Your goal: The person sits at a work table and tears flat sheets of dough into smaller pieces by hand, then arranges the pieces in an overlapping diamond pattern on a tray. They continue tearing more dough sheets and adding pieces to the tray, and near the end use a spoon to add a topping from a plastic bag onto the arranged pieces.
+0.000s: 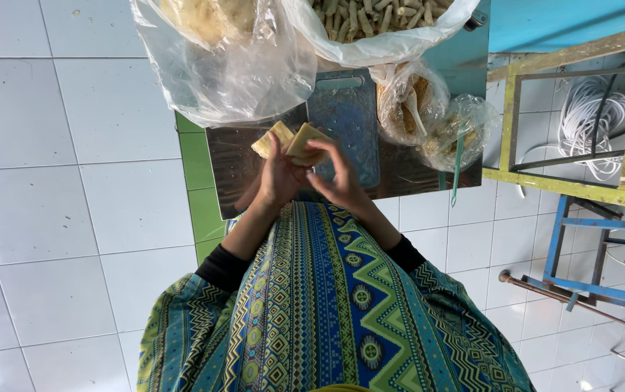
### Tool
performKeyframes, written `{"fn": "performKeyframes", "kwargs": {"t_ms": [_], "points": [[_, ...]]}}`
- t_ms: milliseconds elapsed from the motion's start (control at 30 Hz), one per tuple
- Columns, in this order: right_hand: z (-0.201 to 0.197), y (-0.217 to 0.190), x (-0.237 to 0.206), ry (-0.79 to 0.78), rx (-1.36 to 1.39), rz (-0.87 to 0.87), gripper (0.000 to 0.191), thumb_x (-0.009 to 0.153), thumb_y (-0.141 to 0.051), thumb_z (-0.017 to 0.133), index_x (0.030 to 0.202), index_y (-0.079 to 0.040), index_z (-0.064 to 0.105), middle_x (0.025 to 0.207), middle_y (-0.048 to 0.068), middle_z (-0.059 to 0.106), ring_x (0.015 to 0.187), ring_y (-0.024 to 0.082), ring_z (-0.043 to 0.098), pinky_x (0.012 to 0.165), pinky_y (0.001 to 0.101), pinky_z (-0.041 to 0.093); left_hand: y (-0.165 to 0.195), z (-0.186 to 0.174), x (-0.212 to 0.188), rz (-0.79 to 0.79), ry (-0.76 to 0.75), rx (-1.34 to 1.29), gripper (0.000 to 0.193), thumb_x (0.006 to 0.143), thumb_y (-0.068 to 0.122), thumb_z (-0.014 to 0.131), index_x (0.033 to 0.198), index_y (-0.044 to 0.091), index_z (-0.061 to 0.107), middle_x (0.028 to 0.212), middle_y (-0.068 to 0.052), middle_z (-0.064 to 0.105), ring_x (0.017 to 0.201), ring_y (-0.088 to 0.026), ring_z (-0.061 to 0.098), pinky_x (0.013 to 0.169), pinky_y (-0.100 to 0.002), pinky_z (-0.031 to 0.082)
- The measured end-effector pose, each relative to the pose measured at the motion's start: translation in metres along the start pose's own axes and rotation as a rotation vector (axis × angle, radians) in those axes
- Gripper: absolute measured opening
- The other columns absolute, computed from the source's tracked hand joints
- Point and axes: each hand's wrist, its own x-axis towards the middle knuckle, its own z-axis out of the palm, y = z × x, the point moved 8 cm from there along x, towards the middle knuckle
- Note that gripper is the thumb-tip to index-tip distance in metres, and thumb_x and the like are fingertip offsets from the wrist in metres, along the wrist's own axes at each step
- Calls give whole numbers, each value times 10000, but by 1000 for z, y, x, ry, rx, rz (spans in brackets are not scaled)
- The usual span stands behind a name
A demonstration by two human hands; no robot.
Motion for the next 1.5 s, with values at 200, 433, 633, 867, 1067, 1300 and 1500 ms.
{"fn": "performKeyframes", "kwargs": {"t_ms": [200,433,633,867,1067,1300,1500], "points": [[-13,12,0,111,-175,49,150,946,57,730,1059,-24,674,1078,101,704,1014,219,712,879,328,570,3,5,-3,43,-145,-56,968,1048,815,213,1649,81,409,1380,-127,658,1097,-196,649,702,-252,509],[-17,46,-13,257,-60,116,130,972,27,733,1076,-17,671,1049,87,727,932,145,712,814,272,586,-3,-13,-3,-15,60,45,954,990,768,249,1595,48,414,1454,-127,601,1299,-221,615,991,-306,530],[-44,98,-38,366,-44,252,121,987,-12,749,1065,-6,658,1023,73,727,915,119,694,830,250,565,16,4,-8,55,58,102,772,1061,620,317,1576,51,399,1516,-125,566,1338,-265,602,1026,-327,514],[-73,142,-73,256,45,500,249,941,-112,813,1103,-32,641,969,62,699,857,109,666,769,243,559,27,4,-10,109,73,112,678,1104,548,341,1512,20,460,1491,-173,571,1359,-282,594,1125,-393,497],[-34,120,-57,99,50,371,324,920,-136,838,1154,-24,644,1068,73,686,908,126,677,817,269,608,11,2,-7,39,91,215,595,1091,421,432,1538,28,420,1482,-150,581,1331,-255,611,1075,-358,543],[1,118,-39,83,385,487,407,927,-61,790,1265,3,574,1101,104,712,1017,130,706,867,281,611,7,4,-15,65,111,461,558,1098,362,458,1562,54,448,1443,-100,603,1168,-152,652,861,-258,583],[-16,115,-41,60,437,548,341,978,-14,709,1285,11,563,1151,158,755,1043,146,727,901,283,611,-4,2,-12,29,152,331,545,1092,351,469,1554,63,452,1400,-123,612,1199,-179,682,962,-317,611]]}}
